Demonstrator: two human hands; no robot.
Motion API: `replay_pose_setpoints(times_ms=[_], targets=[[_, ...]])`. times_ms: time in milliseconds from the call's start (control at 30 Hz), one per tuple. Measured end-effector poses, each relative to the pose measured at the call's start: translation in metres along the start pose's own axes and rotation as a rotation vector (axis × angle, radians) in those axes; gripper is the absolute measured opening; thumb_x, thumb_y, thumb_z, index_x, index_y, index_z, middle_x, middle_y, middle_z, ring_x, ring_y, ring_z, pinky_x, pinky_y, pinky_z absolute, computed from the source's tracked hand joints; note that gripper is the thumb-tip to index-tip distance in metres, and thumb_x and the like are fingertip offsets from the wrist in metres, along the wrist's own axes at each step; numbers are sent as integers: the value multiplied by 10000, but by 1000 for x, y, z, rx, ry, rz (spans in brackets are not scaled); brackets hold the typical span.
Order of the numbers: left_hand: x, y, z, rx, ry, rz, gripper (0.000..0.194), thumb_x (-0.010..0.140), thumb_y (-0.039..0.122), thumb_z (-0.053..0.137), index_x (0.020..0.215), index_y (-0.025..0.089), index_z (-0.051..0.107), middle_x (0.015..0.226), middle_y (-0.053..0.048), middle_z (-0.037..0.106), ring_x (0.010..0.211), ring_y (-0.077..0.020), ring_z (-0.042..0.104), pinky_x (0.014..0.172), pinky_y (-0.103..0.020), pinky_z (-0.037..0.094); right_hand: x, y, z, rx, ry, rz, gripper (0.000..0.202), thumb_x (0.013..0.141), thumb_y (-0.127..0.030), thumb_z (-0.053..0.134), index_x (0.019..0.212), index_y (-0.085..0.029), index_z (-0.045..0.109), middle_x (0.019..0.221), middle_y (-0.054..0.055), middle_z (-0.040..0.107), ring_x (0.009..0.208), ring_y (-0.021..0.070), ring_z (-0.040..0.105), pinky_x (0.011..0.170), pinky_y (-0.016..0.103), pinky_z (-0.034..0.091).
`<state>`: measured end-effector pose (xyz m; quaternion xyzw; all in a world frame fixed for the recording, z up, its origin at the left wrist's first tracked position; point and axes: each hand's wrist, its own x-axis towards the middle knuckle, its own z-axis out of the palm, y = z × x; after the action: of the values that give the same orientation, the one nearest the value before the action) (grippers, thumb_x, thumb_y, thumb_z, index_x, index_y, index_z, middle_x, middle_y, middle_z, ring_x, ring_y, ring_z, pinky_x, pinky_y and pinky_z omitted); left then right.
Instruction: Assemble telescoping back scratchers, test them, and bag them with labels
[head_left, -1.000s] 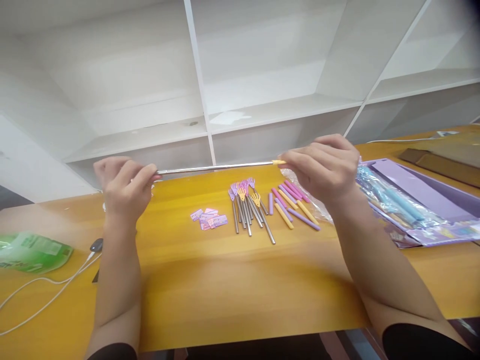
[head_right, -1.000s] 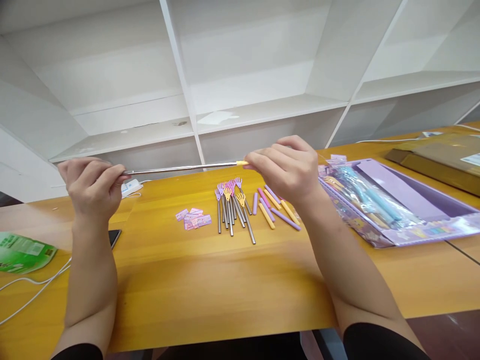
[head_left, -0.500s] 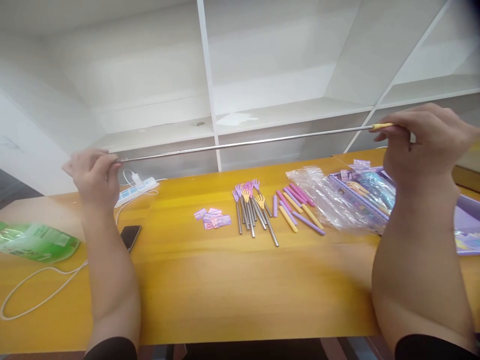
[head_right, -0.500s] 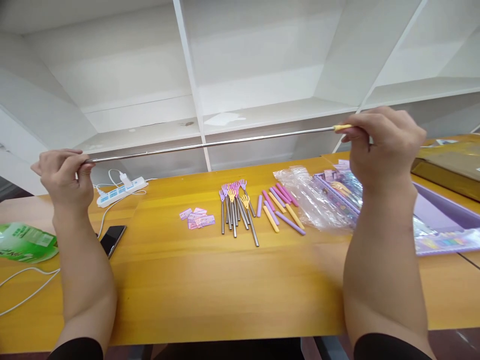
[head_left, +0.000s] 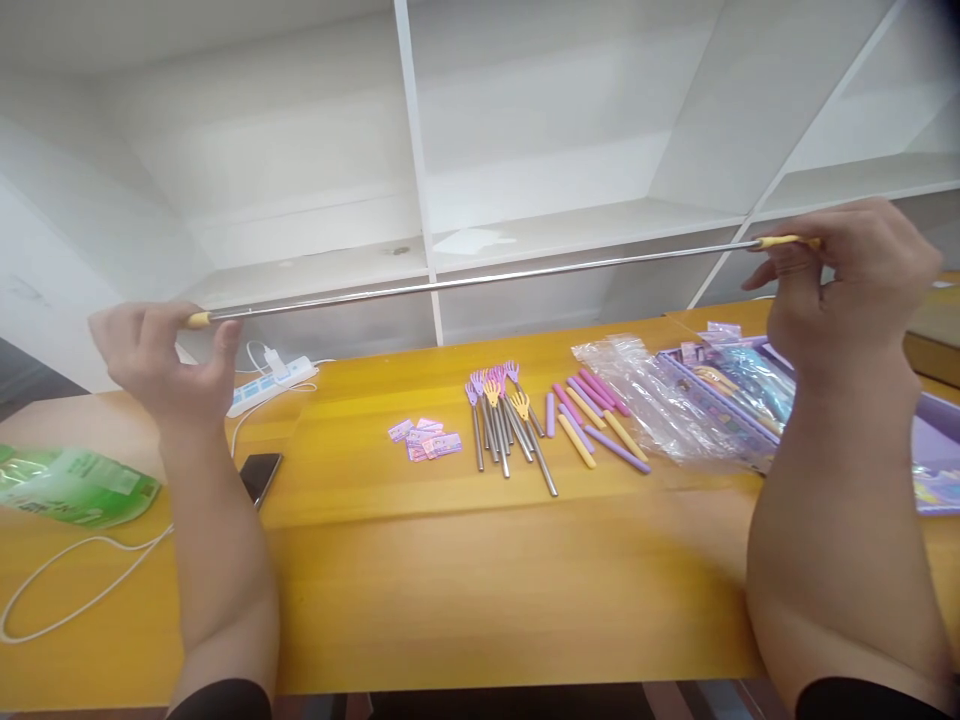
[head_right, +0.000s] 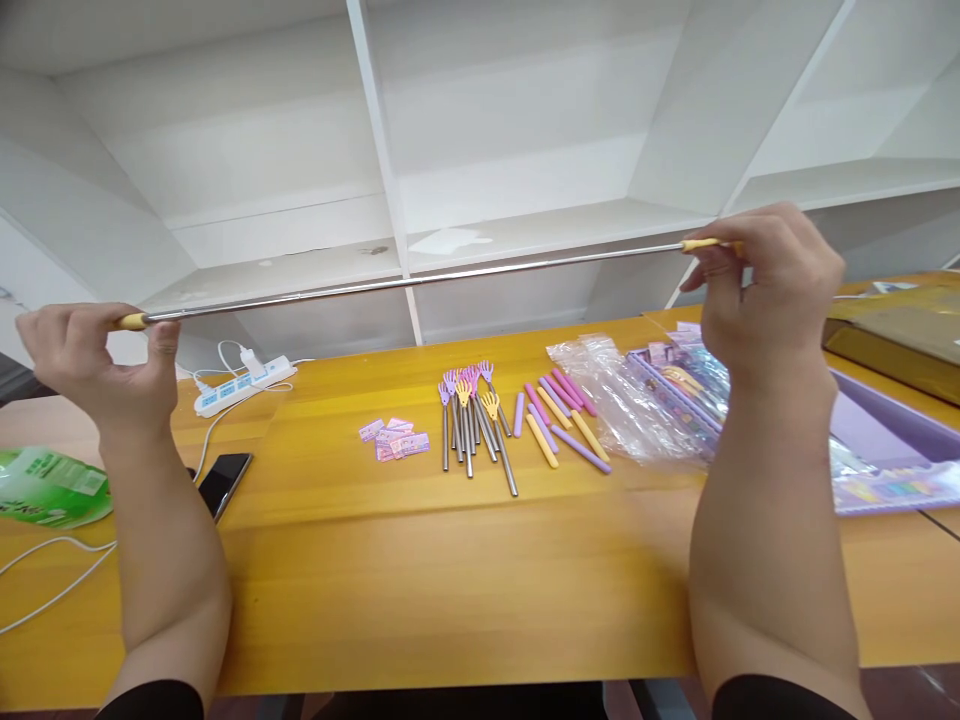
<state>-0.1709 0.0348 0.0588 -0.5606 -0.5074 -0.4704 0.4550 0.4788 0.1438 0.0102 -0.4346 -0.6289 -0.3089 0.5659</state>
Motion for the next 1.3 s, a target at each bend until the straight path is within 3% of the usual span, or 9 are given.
replay_pose_setpoints(times_ms=[167, 300, 433, 567, 767, 900, 1033, 1100, 1300], targets=[[4, 7, -2, -26, -22, -30, 364, 714, 542, 717, 741, 243, 511, 684, -12, 452, 804, -240, 451, 892, -445, 450, 0, -8, -2, 15, -33, 88, 42, 915, -210, 645, 896, -231, 676, 864, 107, 710, 645, 173, 620, 663, 350, 509], [5, 8, -3, -20, -69, -75, 311, 659, 431, 744, 708, 252, 493, 615, 16, 410, 748, -215, 395, 865, -431, 452, -2, -17, -3, 29, -49, 104, 119, 811, -199, 609, 907, -237, 670, 883, 88, 696, 663, 184, 614, 648, 343, 525], [4, 6, -4, -23, -88, -72, 295, 658, 438, 714, 682, 261, 480, 605, 18, 378, 727, -209, 354, 828, -424, 446, -4, -24, 0, 74, -5, 17, 135, 775, -216, 578, 880, -234, 662, 831, 79, 658, 750, 212, 620, 665, 339, 537], [3, 4, -5, -24, -97, -47, 293, 670, 461, 681, 669, 260, 467, 602, 23, 365, 685, -193, 323, 796, -414, 423, -5, -28, 6, 87, -10, 43, 123, 754, -188, 579, 842, -233, 653, 844, 70, 643, 715, 179, 593, 667, 325, 521], [5, -1, -8, -3, -104, -29, 263, 662, 439, 692, 666, 250, 509, 572, 18, 370, 679, -187, 323, 756, -385, 368, -4, -16, 15, -12, -62, 129, 176, 735, -130, 615, 862, -222, 694, 887, 119, 678, 685, 176, 579, 694, 362, 480], [4, 2, -10, -36, -83, 27, 247, 706, 454, 680, 689, 248, 545, 580, 12, 383, 682, -188, 330, 722, -367, 314, -5, -10, 13, -18, -50, 77, 224, 745, -129, 614, 922, -231, 706, 922, 137, 687, 722, 200, 590, 730, 393, 464], [2, 25, -9, -101, -65, 87, 242, 739, 449, 679, 714, 246, 550, 595, 12, 377, 677, -184, 326, 717, -376, 304, -9, -28, 11, 53, -42, -21, 163, 828, -197, 628, 961, -228, 717, 909, 124, 673, 714, 185, 581, 758, 393, 462], [0, 43, -6, -127, -115, 85, 235, 761, 429, 704, 740, 248, 556, 616, 8, 387, 693, -189, 333, 724, -379, 308, -11, -46, 13, 98, -56, -64, 144, 875, -238, 632, 982, -231, 728, 903, 115, 672, 677, 163, 560, 742, 376, 460], [-13, 91, 2, -104, -160, 60, 219, 733, 433, 741, 730, 273, 592, 608, -20, 422, 715, -242, 380, 704, -387, 296, -22, -107, 21, 272, -220, -213, 142, 976, -240, 633, 1071, -245, 738, 956, 67, 693, 610, 107, 526, 610, 288, 440]])
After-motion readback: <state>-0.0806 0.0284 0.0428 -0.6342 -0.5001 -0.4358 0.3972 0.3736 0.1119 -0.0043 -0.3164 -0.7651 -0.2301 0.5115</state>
